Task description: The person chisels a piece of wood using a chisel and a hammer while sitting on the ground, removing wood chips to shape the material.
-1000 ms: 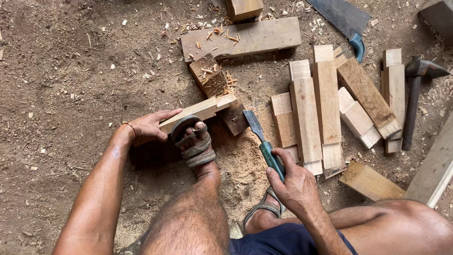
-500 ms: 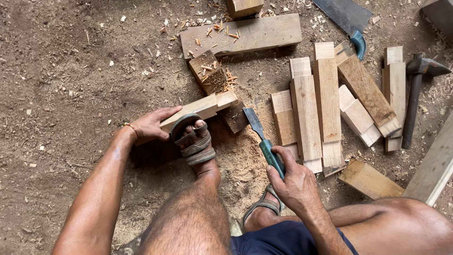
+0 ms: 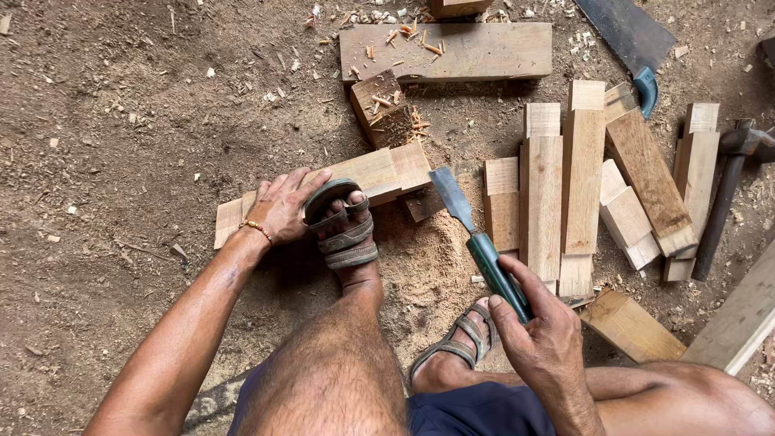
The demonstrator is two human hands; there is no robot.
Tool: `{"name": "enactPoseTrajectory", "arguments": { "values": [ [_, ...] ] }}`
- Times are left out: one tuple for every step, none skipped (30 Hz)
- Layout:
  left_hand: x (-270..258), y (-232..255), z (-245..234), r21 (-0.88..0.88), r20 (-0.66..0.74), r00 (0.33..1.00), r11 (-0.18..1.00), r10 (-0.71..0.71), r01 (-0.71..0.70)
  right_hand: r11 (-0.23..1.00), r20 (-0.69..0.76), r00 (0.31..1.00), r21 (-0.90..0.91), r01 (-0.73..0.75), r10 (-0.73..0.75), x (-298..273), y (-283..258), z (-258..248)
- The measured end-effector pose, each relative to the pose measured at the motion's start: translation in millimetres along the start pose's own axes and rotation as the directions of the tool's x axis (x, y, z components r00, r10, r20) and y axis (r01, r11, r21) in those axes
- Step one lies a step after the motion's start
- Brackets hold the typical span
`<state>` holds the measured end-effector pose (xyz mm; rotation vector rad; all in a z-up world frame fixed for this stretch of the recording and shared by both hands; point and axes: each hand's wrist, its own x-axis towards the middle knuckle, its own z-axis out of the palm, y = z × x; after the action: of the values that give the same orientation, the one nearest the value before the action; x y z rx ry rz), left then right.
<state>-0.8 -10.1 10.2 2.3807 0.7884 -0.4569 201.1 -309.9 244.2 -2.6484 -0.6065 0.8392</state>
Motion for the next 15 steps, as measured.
{"name": "enactPoseTrajectory", "arguments": {
  "values": [
    [1, 2, -6, -0.006, 0.054, 0.998, 1.0, -0.017, 0.017, 1.0, 0.007, 1.0, 0.009, 0.026, -0.026, 2, -3, 1],
    [2, 4, -12, -0.011, 0.108, 0.994, 0.999, -0.034, 0.036, 0.999, 0.02, 0.999, 0.01, 0.032, -0.033, 3, -4, 1],
    [3, 5, -18, -0.018, 0.161, 0.985, 0.998, -0.057, 0.06, 0.999, 0.037, 0.998, 0.008, 0.042, -0.042, 5, -5, 2],
    [5, 4, -26, -0.023, 0.167, 0.986, 1.0, -0.011, 0.015, 0.999, 0.053, 0.997, 0.007, 0.051, -0.051, 7, -4, 4],
    [6, 2, -33, -0.03, 0.176, 0.984, 0.999, 0.036, -0.031, 0.996, 0.062, 0.994, -0.003, 0.086, -0.086, 9, -3, 5],
    [5, 2, -38, -0.037, 0.183, 0.98, 0.996, 0.083, -0.077, 0.993, 0.071, 0.99, -0.013, 0.121, -0.119, 11, -1, 6],
    [3, 6, -38, 0.008, 0.001, 0.986, 0.986, 0.167, -0.167, 0.988, 0.079, 0.985, -0.025, 0.153, -0.151, 12, 1, 6],
    [2, 14, -38, 0.07, -0.178, 0.952, 0.968, 0.25, -0.241, 0.991, 0.087, 0.988, -0.035, 0.133, -0.129, 11, 3, 6],
    [4, 25, -39, 0.15, -0.351, 0.877, 0.944, 0.33, -0.295, 0.992, 0.092, 0.989, -0.044, 0.118, -0.113, 13, 4, 5],
    [9, 47, -35, 0.0, -0.436, 0.796, 0.885, 0.42, -0.466, 0.993, 0.097, 0.991, -0.052, 0.102, -0.097, 13, 4, 5],
    [15, 76, -30, -0.128, -0.536, 0.696, 0.769, 0.477, -0.626, 0.99, 0.085, 0.988, -0.043, 0.137, -0.133, 15, 5, 3],
    [10, 100, -24, -0.211, -0.52, 0.669, 0.679, 0.531, -0.703, 0.985, 0.074, 0.983, -0.034, 0.171, -0.168, 16, 5, 2],
    [2, 125, -16, -0.295, -0.507, 0.636, 0.576, 0.582, -0.763, 0.979, 0.064, 0.978, -0.025, 0.202, -0.2, 16, 5, 1],
    [6, 149, -11, -0.278, -0.481, 0.603, 0.541, 0.637, -0.794, 0.989, 0.082, 0.987, -0.038, 0.141, -0.138, 17, 5, -1],
    [10, 164, -5, -0.261, -0.45, 0.567, 0.506, 0.69, -0.822, 0.996, 0.099, 0.992, -0.048, 0.081, -0.076, 17, 5, -3]
  ]
}}
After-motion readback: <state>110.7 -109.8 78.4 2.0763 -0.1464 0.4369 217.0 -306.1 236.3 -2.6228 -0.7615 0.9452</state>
